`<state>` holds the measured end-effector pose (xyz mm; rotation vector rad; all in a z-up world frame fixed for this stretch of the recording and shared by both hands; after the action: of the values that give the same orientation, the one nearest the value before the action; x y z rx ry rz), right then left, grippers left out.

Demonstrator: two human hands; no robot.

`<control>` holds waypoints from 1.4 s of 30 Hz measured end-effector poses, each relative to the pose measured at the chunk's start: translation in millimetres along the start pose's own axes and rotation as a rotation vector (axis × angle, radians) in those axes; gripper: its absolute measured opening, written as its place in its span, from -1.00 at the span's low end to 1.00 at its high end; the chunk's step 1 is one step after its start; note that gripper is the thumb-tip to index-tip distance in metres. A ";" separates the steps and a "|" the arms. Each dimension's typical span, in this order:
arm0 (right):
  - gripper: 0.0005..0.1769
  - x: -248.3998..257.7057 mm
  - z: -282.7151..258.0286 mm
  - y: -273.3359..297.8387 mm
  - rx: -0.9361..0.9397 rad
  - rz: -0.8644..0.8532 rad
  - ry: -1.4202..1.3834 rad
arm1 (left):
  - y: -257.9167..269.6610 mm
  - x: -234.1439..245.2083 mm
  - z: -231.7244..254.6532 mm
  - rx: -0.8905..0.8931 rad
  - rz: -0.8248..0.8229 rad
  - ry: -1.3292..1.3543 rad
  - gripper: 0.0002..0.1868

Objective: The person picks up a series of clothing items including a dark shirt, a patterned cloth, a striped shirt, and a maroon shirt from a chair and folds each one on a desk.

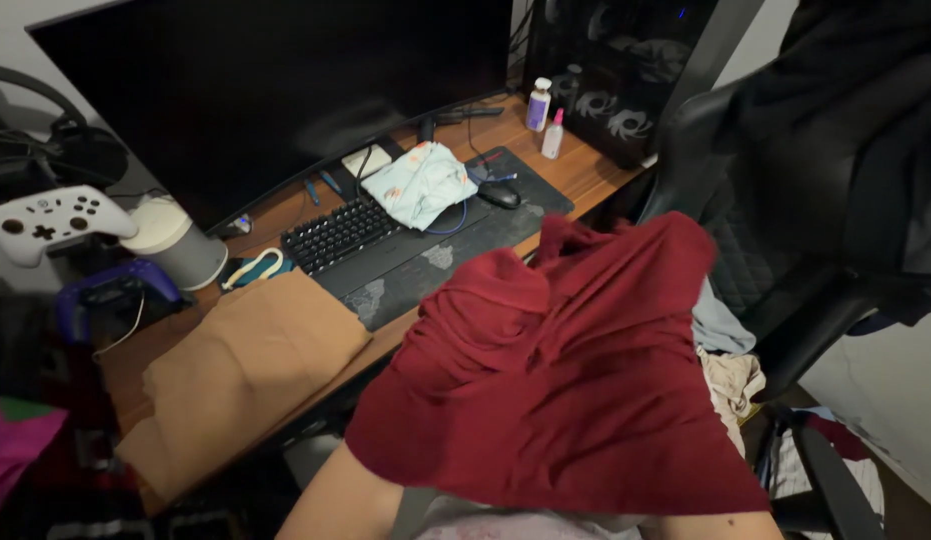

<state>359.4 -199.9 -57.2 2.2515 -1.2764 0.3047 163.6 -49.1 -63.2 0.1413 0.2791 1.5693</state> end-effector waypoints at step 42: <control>-0.85 18.1 0.6 -0.2 0.030 0.086 -0.048 | 110.0 113.4 -54.0 0.089 0.208 0.137 -0.56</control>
<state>369.1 -213.3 -49.8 2.2449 -1.4052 0.3053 40.9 59.4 -95.7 0.1354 0.4543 1.7768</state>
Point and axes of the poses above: each hand's wrist, its own y-axis away from the middle knuckle, its own x-axis out of the back of the hand, z = x × y, the point moved 8 cm from there along -y, towards the middle knuckle, and after that the axes turned 15 degrees about -y, right-handed, at the moved point
